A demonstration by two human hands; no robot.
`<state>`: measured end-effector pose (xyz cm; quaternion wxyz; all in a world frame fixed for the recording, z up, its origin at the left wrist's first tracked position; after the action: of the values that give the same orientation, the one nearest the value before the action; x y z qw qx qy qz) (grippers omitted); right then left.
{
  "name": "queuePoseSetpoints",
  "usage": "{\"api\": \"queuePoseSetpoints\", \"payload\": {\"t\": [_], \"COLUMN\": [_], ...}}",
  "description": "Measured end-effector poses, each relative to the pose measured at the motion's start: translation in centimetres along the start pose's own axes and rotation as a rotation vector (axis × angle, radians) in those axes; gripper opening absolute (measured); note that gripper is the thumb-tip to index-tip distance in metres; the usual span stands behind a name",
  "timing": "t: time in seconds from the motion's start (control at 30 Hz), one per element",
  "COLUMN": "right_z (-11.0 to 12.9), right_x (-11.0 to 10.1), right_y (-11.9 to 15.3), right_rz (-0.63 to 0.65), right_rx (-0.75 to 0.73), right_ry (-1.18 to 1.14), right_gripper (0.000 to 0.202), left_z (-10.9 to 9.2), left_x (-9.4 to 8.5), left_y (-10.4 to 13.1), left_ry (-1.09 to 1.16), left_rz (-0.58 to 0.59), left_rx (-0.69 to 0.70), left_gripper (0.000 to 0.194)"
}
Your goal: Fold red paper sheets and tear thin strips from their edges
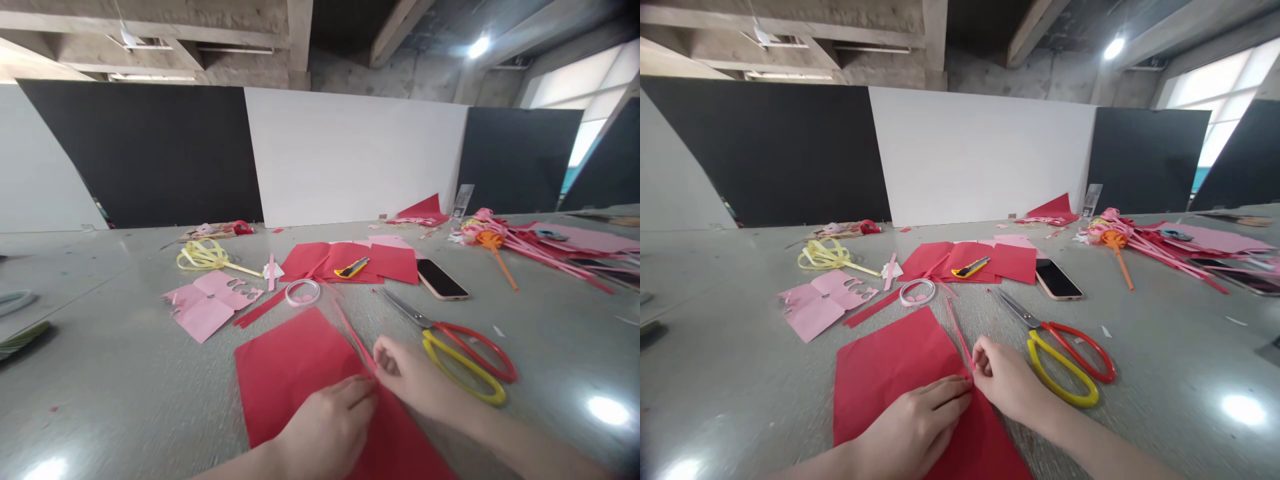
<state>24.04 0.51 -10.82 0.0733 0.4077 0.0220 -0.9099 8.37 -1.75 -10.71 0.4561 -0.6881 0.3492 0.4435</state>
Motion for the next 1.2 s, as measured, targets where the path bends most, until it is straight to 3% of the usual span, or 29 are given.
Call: {"api": "queuePoseSetpoints", "payload": {"t": [0.23, 0.47, 1.2], "right_z": [-0.5, -0.2, 0.5], "right_x": [-0.4, -0.4, -0.3], "right_y": [0.4, 0.5, 0.3], "right_rz": [0.059, 0.048, -0.006], "right_rx": [-0.032, -0.043, -0.005], "right_ry": [-0.008, 0.061, 0.099], "right_gripper": [0.011, 0.016, 0.014], "left_z": [0.1, 0.1, 0.0], "left_x": [0.0, 0.0, 0.1], "left_y": [0.1, 0.1, 0.0], "left_ry": [0.028, 0.006, 0.016], "left_rz": [-0.03, 0.023, 0.021], "left_rx": [-0.001, -0.016, -0.019], "left_gripper": [0.035, 0.032, 0.03]}}
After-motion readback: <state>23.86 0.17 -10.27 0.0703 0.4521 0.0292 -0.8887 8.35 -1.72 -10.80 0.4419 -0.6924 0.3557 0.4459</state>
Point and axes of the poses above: each hand's wrist, its own y-axis away from the middle knuckle, its own x-axis out of the palm, z = x × y, the point moved 2 cm from there along -y, towards the middle knuckle, and after that the axes turned 5 degrees about x, right-handed, at the moved point
